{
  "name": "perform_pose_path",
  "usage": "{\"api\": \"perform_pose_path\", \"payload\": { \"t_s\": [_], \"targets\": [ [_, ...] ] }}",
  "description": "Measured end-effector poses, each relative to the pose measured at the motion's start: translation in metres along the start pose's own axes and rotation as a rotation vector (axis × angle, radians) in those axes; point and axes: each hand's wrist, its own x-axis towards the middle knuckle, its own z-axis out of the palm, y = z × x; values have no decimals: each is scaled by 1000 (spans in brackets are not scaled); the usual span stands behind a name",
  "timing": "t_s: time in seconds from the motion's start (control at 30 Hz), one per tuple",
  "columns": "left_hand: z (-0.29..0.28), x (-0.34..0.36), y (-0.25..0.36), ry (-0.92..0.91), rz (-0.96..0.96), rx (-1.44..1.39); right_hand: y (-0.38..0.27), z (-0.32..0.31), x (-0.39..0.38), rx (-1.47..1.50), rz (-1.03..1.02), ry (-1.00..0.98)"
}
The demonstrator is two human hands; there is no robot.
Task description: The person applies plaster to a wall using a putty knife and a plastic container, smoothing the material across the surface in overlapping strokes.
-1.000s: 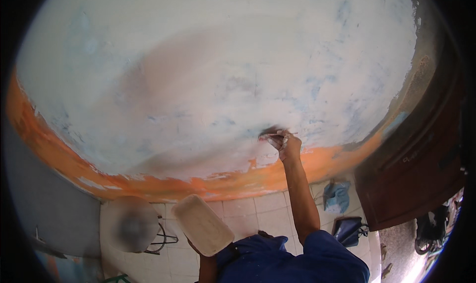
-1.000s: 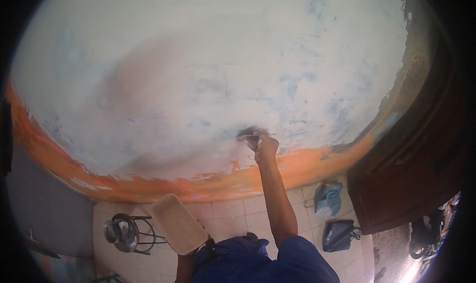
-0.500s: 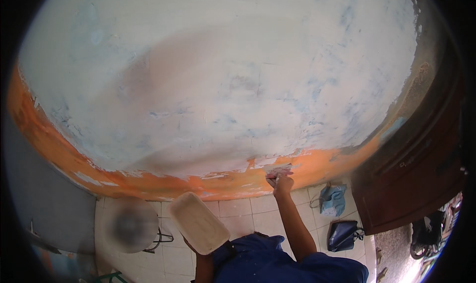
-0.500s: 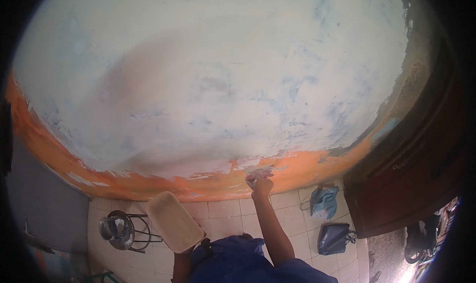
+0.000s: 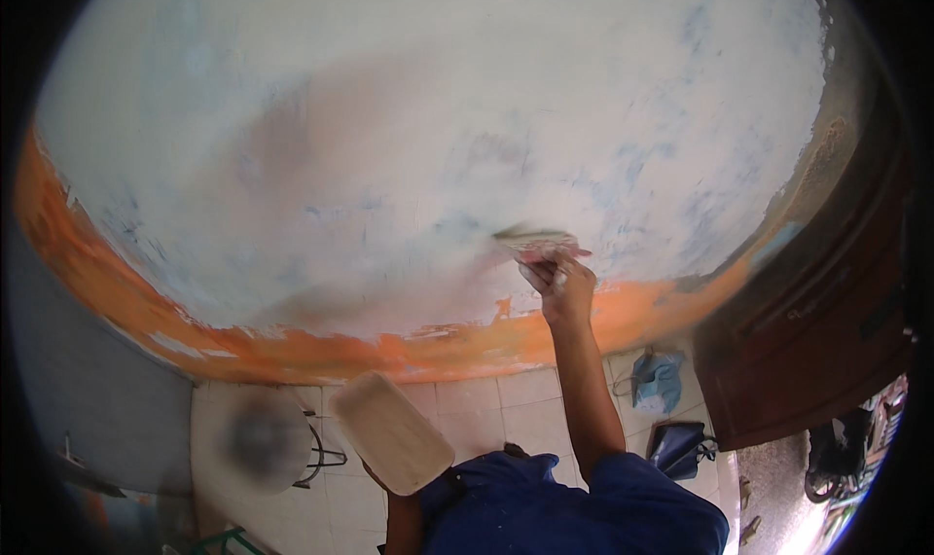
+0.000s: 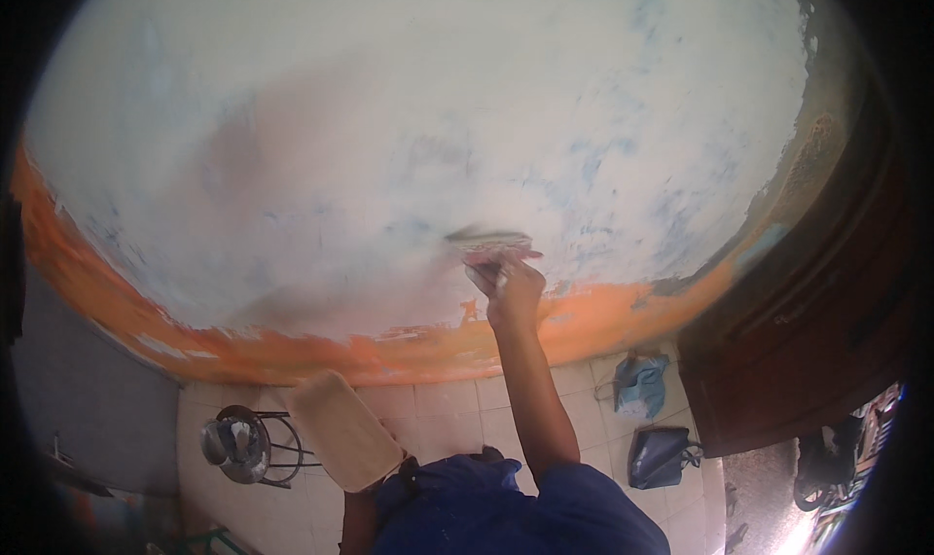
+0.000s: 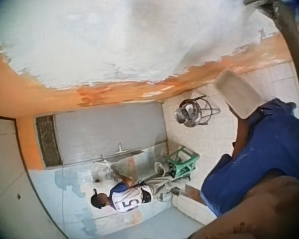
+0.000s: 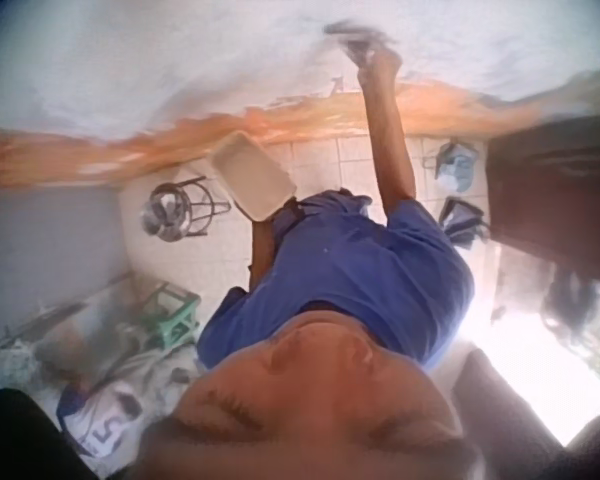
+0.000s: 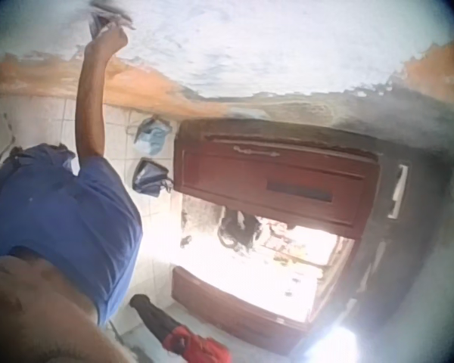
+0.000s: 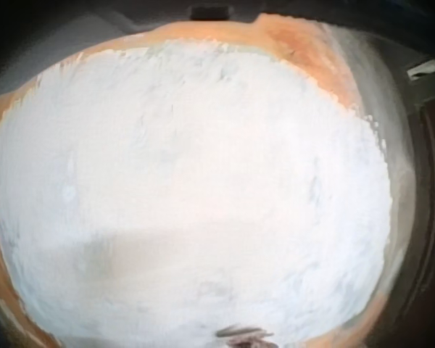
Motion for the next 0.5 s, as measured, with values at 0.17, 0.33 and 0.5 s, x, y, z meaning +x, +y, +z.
{"api": "perform_pose_path", "payload": {
  "t_s": [0.17, 0.33, 0.5],
  "targets": [
    [7, 0, 9, -27, -37, -39, 50, -62, -35, 105, 30, 42],
    [15, -1, 17, -47, -92, -82, 136, -80, -28, -34, 278, 163],
    [-11, 10, 23, 17, -181, -166, 147, -55, 67, -24, 168, 157]
  ]
}}
